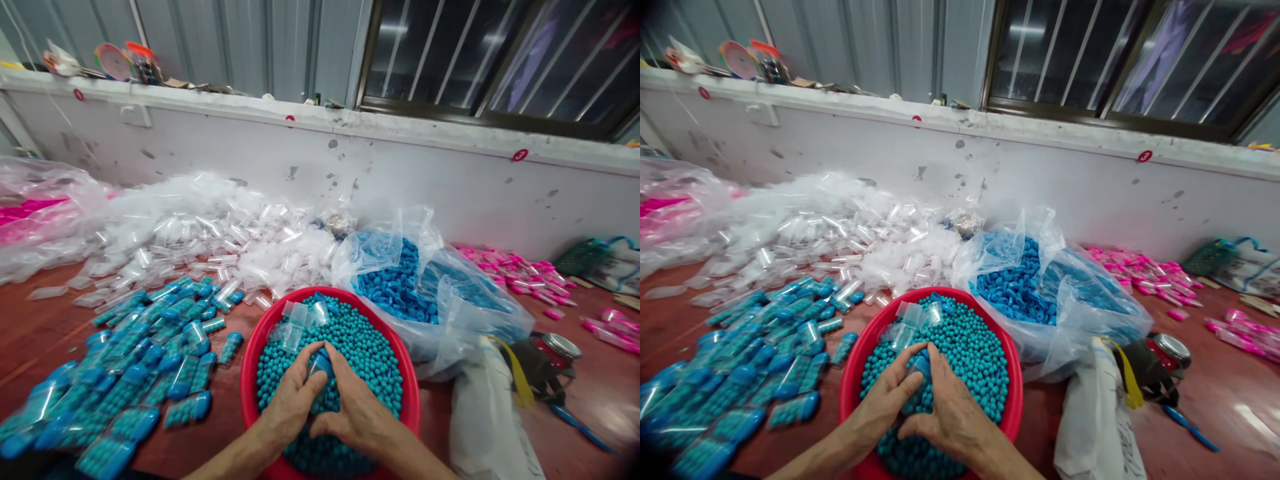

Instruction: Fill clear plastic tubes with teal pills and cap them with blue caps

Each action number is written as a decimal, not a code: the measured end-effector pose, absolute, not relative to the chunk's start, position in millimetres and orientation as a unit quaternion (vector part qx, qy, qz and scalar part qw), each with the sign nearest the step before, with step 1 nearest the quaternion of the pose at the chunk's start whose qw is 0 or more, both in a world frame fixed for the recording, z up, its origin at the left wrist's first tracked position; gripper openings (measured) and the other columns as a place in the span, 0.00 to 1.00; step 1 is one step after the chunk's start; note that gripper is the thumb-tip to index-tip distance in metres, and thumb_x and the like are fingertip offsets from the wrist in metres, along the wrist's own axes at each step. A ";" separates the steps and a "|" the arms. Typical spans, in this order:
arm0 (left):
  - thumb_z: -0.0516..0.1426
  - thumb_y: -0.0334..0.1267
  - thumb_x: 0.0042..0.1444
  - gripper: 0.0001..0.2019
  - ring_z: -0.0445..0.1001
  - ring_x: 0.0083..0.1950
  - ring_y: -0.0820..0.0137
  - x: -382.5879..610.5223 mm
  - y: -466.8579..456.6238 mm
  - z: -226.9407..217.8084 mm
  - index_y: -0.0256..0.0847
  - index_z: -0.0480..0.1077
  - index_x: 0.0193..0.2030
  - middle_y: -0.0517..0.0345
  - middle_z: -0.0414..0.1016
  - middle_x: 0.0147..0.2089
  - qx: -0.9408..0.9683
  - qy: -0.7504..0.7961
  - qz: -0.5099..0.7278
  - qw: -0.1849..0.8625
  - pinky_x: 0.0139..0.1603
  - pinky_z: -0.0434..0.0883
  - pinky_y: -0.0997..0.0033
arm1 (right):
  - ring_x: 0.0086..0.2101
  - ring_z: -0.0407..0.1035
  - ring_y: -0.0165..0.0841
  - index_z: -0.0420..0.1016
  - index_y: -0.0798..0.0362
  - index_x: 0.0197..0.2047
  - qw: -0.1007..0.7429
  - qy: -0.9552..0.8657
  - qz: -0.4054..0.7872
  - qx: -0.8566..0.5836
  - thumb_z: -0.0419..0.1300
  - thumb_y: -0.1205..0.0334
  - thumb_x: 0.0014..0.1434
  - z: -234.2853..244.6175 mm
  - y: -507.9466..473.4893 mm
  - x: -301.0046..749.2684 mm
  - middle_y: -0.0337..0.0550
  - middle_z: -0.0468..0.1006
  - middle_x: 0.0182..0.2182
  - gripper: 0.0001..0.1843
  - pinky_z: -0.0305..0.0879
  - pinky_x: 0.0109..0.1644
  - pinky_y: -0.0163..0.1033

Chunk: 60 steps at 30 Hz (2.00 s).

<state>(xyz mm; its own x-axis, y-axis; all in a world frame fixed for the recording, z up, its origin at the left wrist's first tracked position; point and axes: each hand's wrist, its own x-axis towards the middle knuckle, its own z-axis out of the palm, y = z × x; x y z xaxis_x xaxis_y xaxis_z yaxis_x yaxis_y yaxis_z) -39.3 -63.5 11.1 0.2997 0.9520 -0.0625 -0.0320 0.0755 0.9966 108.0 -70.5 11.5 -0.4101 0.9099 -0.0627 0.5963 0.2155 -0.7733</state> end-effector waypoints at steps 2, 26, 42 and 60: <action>0.52 0.40 0.51 0.21 0.66 0.45 0.68 -38.9 -63.4 12.5 0.39 0.58 0.53 0.57 0.68 0.43 0.542 0.424 0.420 0.591 0.49 0.61 0.70 | 0.59 0.45 0.45 0.40 0.62 0.63 0.202 -0.761 0.356 -0.503 0.67 0.55 0.39 3.9 -73.0 105.7 0.60 0.48 0.61 0.55 0.49 0.59 0.49; 0.43 0.46 0.56 0.22 0.72 0.37 0.61 -168.9 -49.4 39.7 0.41 0.58 0.55 0.55 0.73 0.35 0.635 0.715 0.235 0.173 0.38 0.67 0.65 | 0.45 0.63 0.35 0.60 0.52 0.54 0.136 -0.832 0.069 -0.533 0.42 0.71 0.60 29.6 23.0 108.6 0.47 0.68 0.46 0.20 0.59 0.47 0.37; 0.48 0.39 0.56 0.14 0.60 0.53 0.57 -47.4 -2.8 25.8 0.39 0.65 0.48 0.48 0.67 0.49 0.800 0.582 0.143 -0.012 0.54 0.56 0.56 | 0.41 0.65 0.34 0.68 0.53 0.49 0.050 -0.848 0.065 -0.523 0.45 0.72 0.58 4.3 7.5 142.7 0.46 0.72 0.40 0.19 0.60 0.45 0.36; 0.45 0.29 0.54 0.19 0.72 0.41 0.62 -2.4 -29.2 -6.9 0.44 0.60 0.53 0.49 0.69 0.46 0.789 0.599 0.046 0.129 0.39 0.65 0.66 | 0.42 0.67 0.34 0.66 0.53 0.48 0.056 -0.815 0.066 -0.574 0.44 0.63 0.62 1.8 14.2 140.1 0.45 0.74 0.40 0.15 0.60 0.44 0.35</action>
<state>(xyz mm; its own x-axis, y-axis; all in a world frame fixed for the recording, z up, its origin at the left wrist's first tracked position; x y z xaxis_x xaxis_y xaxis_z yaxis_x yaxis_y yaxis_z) -2.4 -29.2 -6.9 0.2782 0.9571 -0.0815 0.9331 -0.2491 0.2592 140.1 14.2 1.8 -0.3357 0.9418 0.0161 0.9270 0.3333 -0.1721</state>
